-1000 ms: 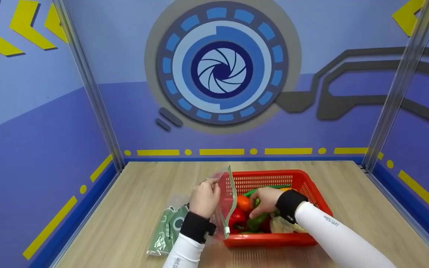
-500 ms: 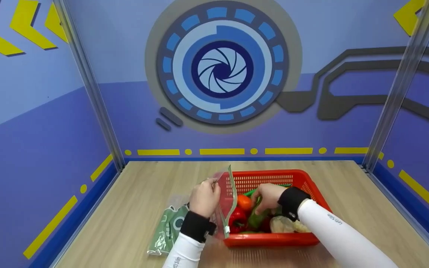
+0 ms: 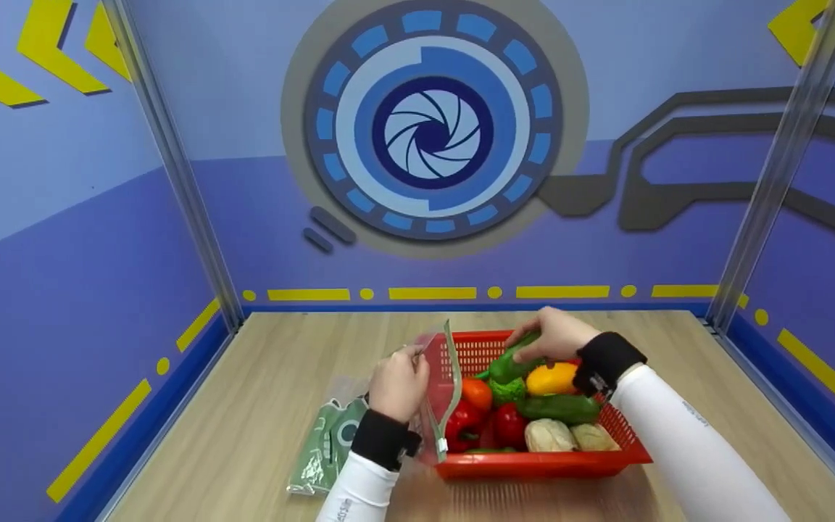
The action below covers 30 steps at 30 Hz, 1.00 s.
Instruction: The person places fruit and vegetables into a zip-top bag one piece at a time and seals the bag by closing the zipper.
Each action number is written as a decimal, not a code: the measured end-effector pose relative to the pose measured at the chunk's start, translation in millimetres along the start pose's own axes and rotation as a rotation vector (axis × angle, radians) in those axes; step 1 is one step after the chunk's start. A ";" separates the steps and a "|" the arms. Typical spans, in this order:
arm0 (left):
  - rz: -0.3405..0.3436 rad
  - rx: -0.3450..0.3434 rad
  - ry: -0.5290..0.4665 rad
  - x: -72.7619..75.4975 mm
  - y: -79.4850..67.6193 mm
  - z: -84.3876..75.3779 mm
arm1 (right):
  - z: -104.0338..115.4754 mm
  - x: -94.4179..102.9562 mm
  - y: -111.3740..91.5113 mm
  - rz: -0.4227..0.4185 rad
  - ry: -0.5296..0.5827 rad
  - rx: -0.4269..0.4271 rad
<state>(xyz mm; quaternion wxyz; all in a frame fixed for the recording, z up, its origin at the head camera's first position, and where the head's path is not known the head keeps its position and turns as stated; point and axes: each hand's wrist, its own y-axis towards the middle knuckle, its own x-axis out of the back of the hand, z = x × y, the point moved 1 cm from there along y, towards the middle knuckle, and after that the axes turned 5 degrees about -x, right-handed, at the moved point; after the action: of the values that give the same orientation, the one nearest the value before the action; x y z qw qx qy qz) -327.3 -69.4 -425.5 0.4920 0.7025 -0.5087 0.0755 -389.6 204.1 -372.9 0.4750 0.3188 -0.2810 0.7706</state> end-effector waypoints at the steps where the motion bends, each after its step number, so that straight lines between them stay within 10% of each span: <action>1: 0.001 -0.001 -0.001 -0.2 0.2 0.0 | 0.5 3.2 -1.1 -0.024 0.011 0.006; 9: 0.008 -0.003 -0.011 -0.6 2.1 -1.5 | 15.2 4.9 -4.2 -0.098 0.054 0.075; 30: 0.025 0.019 0.036 4.0 6.4 -9.7 | 76.8 -102.3 31.4 0.000 -0.135 0.265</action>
<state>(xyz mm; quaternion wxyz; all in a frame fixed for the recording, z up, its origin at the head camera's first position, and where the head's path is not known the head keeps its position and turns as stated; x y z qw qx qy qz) -326.6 -64.5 -414.3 0.4937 0.6992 -0.5075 0.0991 -365.6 78.8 -405.5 0.4089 0.4296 -0.2080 0.7778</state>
